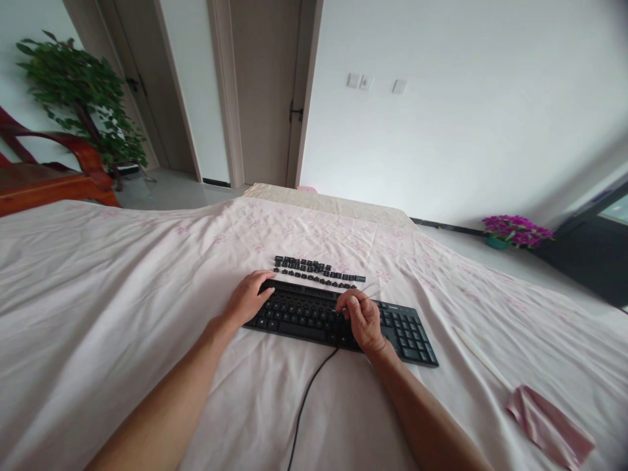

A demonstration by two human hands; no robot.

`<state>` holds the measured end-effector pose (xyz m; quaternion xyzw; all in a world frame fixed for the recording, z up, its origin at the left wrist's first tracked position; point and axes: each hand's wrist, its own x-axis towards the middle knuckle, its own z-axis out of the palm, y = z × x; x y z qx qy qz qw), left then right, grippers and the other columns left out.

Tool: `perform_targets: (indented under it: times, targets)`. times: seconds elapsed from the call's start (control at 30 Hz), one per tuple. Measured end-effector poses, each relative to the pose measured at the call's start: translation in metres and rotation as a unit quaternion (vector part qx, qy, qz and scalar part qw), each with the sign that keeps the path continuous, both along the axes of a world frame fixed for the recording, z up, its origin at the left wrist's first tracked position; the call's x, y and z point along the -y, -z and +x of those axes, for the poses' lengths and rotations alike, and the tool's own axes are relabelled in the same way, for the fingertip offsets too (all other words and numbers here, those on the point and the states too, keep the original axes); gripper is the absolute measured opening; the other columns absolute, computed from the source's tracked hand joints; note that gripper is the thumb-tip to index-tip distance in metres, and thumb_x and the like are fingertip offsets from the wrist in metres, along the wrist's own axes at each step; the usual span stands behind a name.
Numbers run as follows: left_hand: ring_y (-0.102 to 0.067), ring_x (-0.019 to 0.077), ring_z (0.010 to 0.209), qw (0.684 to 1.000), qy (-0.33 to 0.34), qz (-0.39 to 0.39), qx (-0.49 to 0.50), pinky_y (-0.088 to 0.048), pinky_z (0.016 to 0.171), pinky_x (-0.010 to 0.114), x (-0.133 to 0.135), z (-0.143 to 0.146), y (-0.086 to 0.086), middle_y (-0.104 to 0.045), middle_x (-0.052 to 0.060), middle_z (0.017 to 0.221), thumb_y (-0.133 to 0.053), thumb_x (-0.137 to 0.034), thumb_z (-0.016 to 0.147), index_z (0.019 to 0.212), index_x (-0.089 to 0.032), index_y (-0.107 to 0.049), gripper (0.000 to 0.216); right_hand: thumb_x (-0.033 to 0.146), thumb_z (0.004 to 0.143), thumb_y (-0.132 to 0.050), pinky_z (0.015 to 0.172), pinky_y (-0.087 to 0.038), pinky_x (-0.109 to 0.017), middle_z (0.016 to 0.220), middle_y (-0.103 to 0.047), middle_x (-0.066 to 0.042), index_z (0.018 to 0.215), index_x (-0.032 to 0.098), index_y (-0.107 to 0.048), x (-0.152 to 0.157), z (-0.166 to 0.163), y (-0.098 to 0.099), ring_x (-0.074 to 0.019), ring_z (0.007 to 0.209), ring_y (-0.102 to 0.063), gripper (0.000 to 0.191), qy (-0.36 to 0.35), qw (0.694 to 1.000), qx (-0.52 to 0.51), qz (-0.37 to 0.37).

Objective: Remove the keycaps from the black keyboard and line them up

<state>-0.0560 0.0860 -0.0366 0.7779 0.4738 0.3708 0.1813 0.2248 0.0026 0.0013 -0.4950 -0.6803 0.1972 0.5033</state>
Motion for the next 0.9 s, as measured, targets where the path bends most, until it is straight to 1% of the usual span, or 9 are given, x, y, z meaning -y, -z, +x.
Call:
perform_targets:
  times: [0.1,0.2,0.33,0.47,0.53,0.63,0.7,0.8,0.9]
  targets:
    - [-0.055,0.0213,0.112,1.000,0.004,-0.004,0.017,-0.040,0.103,0.038,0.000,0.003,-0.002,-0.062,0.006,0.117,-0.053,-0.024,0.080,0.108,-0.022,-0.064,0.030,0.041,0.095,-0.035,0.055,-0.039,-0.025,0.065,-0.058,-0.001,0.071,0.018,-0.059,0.002,0.000,-0.001,-0.0109,0.050,-0.047,0.041,0.020,1.000,-0.007,0.008]
    - [-0.057,0.0209,0.110,0.996,-0.021,-0.045,0.080,-0.041,0.101,0.037,0.000,0.004,-0.001,-0.064,0.005,0.115,-0.051,-0.030,0.082,0.109,-0.022,-0.064,0.031,0.041,0.095,-0.034,0.053,-0.039,-0.025,0.064,-0.058,-0.001,0.069,0.018,-0.058,0.006,0.000,-0.003,-0.0108,0.050,-0.047,0.042,0.044,0.999,-0.027,0.016]
    - [-0.062,0.0218,0.103,0.973,-0.050,-0.123,0.189,-0.046,0.093,0.035,-0.001,0.000,0.002,-0.068,0.006,0.111,-0.051,-0.038,0.083,0.110,-0.019,-0.065,0.036,0.041,0.095,-0.033,0.054,-0.039,-0.025,0.065,-0.059,-0.001,0.070,0.018,-0.057,0.007,0.003,-0.021,-0.0112,0.051,-0.049,0.042,0.078,0.997,-0.027,0.011]
    - [-0.064,0.0221,0.097,0.959,-0.062,-0.148,0.232,-0.049,0.088,0.033,-0.002,-0.001,0.003,-0.070,0.007,0.106,-0.054,-0.040,0.080,0.106,-0.017,-0.067,0.037,0.042,0.094,-0.036,0.061,-0.041,-0.025,0.058,-0.057,0.001,0.082,0.019,-0.062,-0.016,0.016,-0.048,-0.0127,0.057,-0.053,0.036,0.114,0.992,0.051,-0.017]
    - [-0.064,0.0219,0.097,0.960,-0.071,-0.147,0.227,-0.049,0.087,0.033,-0.002,0.000,0.004,-0.070,0.006,0.106,-0.055,-0.039,0.079,0.104,-0.019,-0.068,0.035,0.041,0.093,-0.037,0.062,-0.042,-0.024,0.057,-0.057,0.002,0.089,0.020,-0.064,-0.040,0.023,-0.055,-0.0126,0.057,-0.054,0.034,0.096,0.990,0.090,-0.057]
    - [-0.063,0.0216,0.098,0.962,-0.076,-0.140,0.220,-0.048,0.089,0.033,-0.002,0.000,0.005,-0.069,0.005,0.106,-0.053,-0.037,0.080,0.104,-0.020,-0.068,0.033,0.035,0.091,-0.036,0.058,-0.044,-0.023,0.072,-0.063,0.000,0.098,0.020,-0.064,-0.082,0.030,-0.052,-0.0123,0.060,-0.057,0.032,0.046,0.987,0.102,-0.112]
    - [-0.063,0.0217,0.099,0.964,-0.079,-0.135,0.217,-0.047,0.091,0.033,-0.003,-0.001,0.006,-0.069,0.005,0.106,-0.053,-0.037,0.080,0.103,-0.020,-0.068,0.032,0.030,0.088,-0.041,0.061,-0.045,-0.023,0.082,-0.066,-0.002,0.098,0.021,-0.066,-0.108,0.029,-0.043,-0.0124,0.065,-0.059,0.028,0.039,0.979,0.163,-0.113]
    - [-0.062,0.0215,0.100,0.969,-0.078,-0.127,0.199,-0.047,0.092,0.034,-0.005,-0.002,0.007,-0.069,0.005,0.106,-0.051,-0.035,0.081,0.102,-0.020,-0.068,0.031,0.027,0.083,-0.053,0.074,-0.044,-0.025,0.094,-0.066,-0.003,0.092,0.025,-0.071,-0.134,0.024,-0.030,-0.0154,0.084,-0.061,0.020,0.061,0.954,0.278,-0.100]
    - [-0.063,0.0208,0.100,0.974,-0.077,-0.117,0.176,-0.047,0.092,0.034,-0.006,-0.002,0.008,-0.069,0.004,0.107,-0.050,-0.034,0.082,0.102,-0.021,-0.068,0.030,0.028,0.081,-0.058,0.075,-0.043,-0.025,0.101,-0.066,-0.001,0.093,0.028,-0.072,-0.146,0.015,-0.021,-0.0170,0.089,-0.061,0.019,0.081,0.926,0.344,-0.133]
